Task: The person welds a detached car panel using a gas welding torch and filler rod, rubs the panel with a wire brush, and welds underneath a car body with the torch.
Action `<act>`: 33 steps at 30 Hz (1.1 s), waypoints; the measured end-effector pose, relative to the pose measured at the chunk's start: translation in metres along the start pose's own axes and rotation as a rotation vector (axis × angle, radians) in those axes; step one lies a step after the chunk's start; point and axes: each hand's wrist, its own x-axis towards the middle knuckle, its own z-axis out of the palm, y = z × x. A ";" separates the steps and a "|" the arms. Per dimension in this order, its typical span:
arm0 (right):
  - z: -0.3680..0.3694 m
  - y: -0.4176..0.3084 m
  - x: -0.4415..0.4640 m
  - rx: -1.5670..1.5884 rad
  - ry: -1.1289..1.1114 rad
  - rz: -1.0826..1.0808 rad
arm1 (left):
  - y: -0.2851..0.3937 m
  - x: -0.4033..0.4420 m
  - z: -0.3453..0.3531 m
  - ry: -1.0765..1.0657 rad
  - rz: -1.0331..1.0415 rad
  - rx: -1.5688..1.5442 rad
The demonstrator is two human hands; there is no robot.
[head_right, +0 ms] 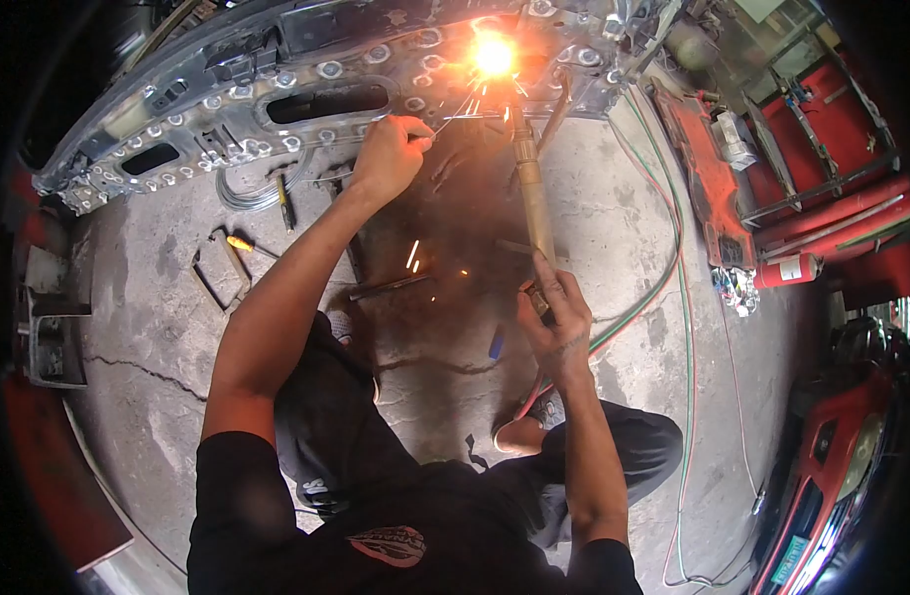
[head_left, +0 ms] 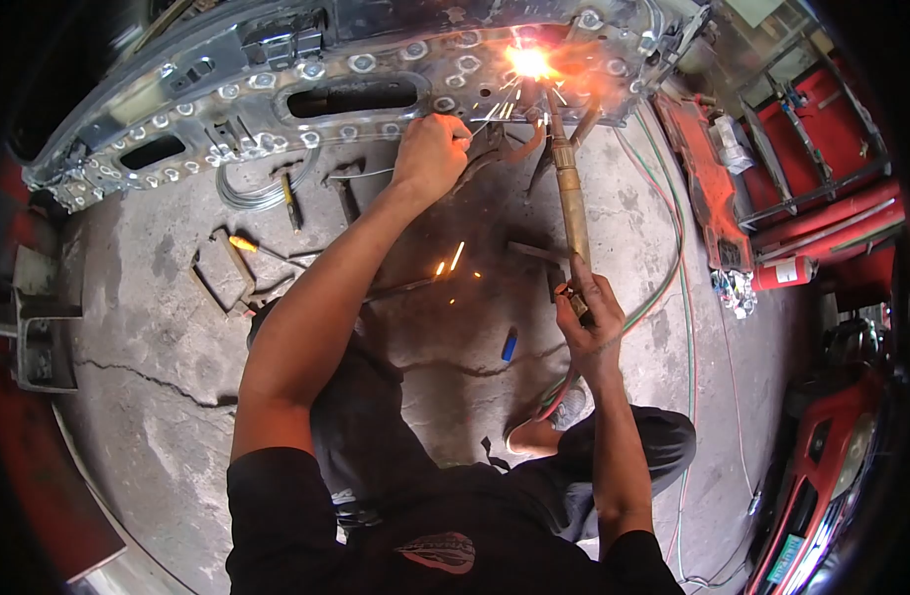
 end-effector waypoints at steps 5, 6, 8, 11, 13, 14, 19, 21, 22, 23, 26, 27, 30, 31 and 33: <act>0.000 0.002 -0.001 0.016 -0.001 -0.004 | 0.001 -0.001 -0.001 0.009 0.006 -0.002; 0.000 0.002 -0.001 0.019 -0.001 -0.005 | 0.002 -0.001 -0.001 0.006 0.002 0.000; 0.000 0.000 0.000 0.023 0.000 -0.007 | 0.002 -0.001 -0.002 0.000 -0.005 0.003; 0.000 0.000 0.000 0.022 -0.002 -0.009 | 0.002 0.000 0.000 0.008 0.000 0.014; 0.000 -0.001 0.000 0.022 -0.003 -0.003 | 0.001 0.000 0.000 0.013 0.004 0.017; 0.000 -0.001 0.000 0.021 -0.004 0.000 | 0.000 0.000 0.001 0.015 0.006 0.019; 0.001 0.000 -0.001 0.018 -0.005 0.005 | 0.000 0.000 0.001 0.010 0.007 0.020; 0.001 0.000 -0.001 0.018 -0.005 0.005 | 0.000 0.000 0.000 0.010 0.002 0.017; 0.001 0.000 -0.001 0.020 -0.005 0.005 | 0.001 -0.001 0.000 0.012 -0.001 0.019; 0.001 0.000 -0.001 0.021 -0.005 0.005 | 0.002 -0.001 -0.001 0.015 -0.004 0.020; 0.000 -0.003 -0.001 0.020 -0.012 0.024 | 0.001 -0.001 -0.001 0.011 0.000 0.013; 0.000 -0.003 -0.001 0.018 -0.011 0.023 | 0.002 -0.001 -0.001 0.006 -0.005 0.006; 0.001 -0.002 -0.001 0.017 -0.009 0.018 | 0.003 -0.001 -0.002 -0.002 -0.025 -0.014; 0.001 -0.001 -0.001 0.019 -0.009 0.015 | 0.004 -0.002 -0.003 -0.001 -0.033 -0.021; 0.001 -0.001 -0.001 0.022 -0.008 0.010 | 0.004 -0.002 -0.002 -0.001 -0.035 -0.018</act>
